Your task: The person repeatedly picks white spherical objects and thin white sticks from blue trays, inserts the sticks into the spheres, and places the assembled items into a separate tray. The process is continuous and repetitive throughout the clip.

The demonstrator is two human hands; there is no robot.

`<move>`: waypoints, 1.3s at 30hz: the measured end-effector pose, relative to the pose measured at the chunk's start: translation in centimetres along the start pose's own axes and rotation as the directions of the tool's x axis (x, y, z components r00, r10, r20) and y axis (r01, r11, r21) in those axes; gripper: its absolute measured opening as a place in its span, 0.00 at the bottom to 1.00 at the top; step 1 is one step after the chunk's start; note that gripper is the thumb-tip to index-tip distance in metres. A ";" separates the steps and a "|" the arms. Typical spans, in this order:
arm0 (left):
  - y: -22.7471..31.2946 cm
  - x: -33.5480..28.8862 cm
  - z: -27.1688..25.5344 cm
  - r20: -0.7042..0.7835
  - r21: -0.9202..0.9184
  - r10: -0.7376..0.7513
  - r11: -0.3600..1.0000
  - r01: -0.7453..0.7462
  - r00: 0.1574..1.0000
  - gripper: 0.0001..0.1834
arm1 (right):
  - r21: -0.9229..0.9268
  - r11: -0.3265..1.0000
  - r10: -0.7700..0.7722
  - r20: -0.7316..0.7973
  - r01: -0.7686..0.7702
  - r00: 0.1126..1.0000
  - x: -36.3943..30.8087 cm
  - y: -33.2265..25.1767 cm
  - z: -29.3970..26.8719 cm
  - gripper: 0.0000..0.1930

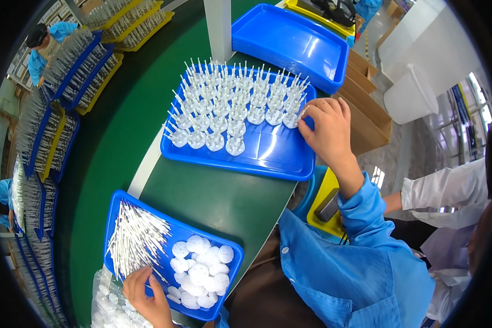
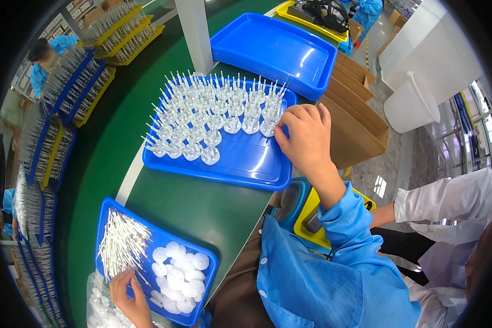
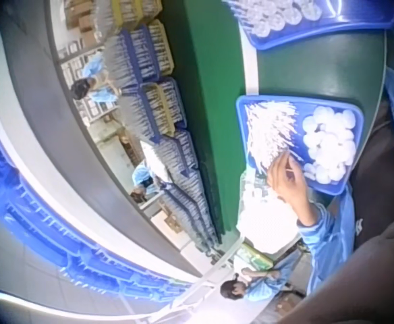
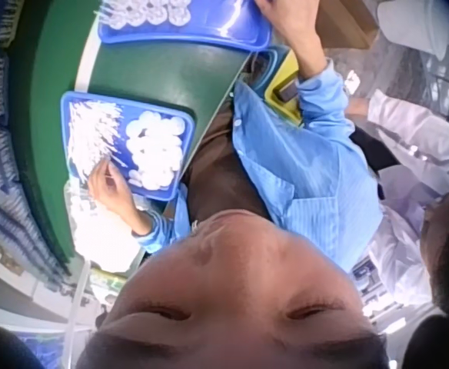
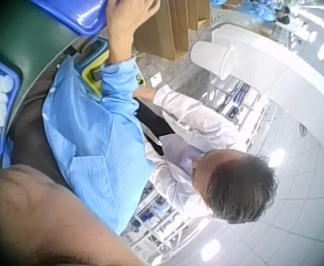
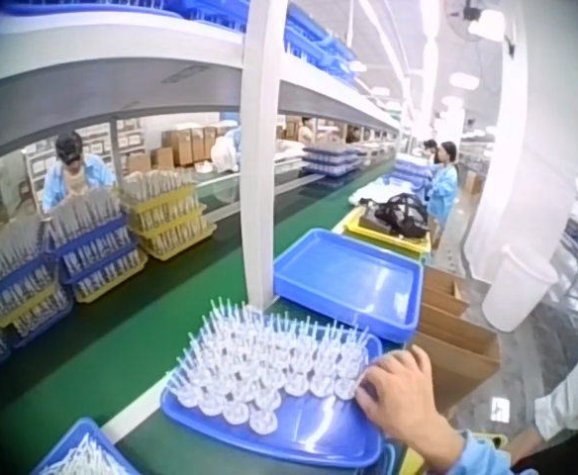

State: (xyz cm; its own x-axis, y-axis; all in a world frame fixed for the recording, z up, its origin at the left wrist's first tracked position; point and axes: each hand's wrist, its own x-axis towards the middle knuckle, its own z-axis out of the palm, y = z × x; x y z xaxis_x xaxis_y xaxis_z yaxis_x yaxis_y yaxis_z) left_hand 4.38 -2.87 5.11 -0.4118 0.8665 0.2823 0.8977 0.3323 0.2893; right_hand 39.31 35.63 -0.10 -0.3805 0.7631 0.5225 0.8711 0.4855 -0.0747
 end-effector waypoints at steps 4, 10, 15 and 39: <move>0.2 0.0 -0.2 0.001 0.005 0.024 1.000 -0.024 1.000 0.09 | 0.034 0.999 0.009 0.018 -0.010 1.000 0.0 -0.1 -0.1 0.06; -0.7 -1.5 -0.7 0.003 0.027 -0.002 1.000 0.002 1.000 0.11 | 0.100 0.994 -0.036 -0.108 0.047 0.993 -1.1 -0.8 -2.9 0.07; 0.1 -4.0 -0.5 0.260 -0.063 -0.261 0.956 0.286 0.930 0.11 | 0.606 0.705 -0.411 -0.075 0.369 0.909 -3.2 -8.5 -4.8 0.07; -0.6 -8.2 -1.3 0.168 0.126 -0.173 0.980 0.153 0.971 0.21 | 0.706 0.002 -0.840 -0.383 0.708 0.383 -2.7 -37.3 5.4 0.06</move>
State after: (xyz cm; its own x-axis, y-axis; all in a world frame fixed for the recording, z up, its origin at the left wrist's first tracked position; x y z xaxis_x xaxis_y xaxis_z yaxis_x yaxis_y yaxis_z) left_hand 7.04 -10.61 3.84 -0.5288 0.8458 0.0706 0.8365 0.5054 0.2117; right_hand 6.21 17.80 -3.28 -0.7590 -0.2788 0.5883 -0.4873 0.8425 -0.2295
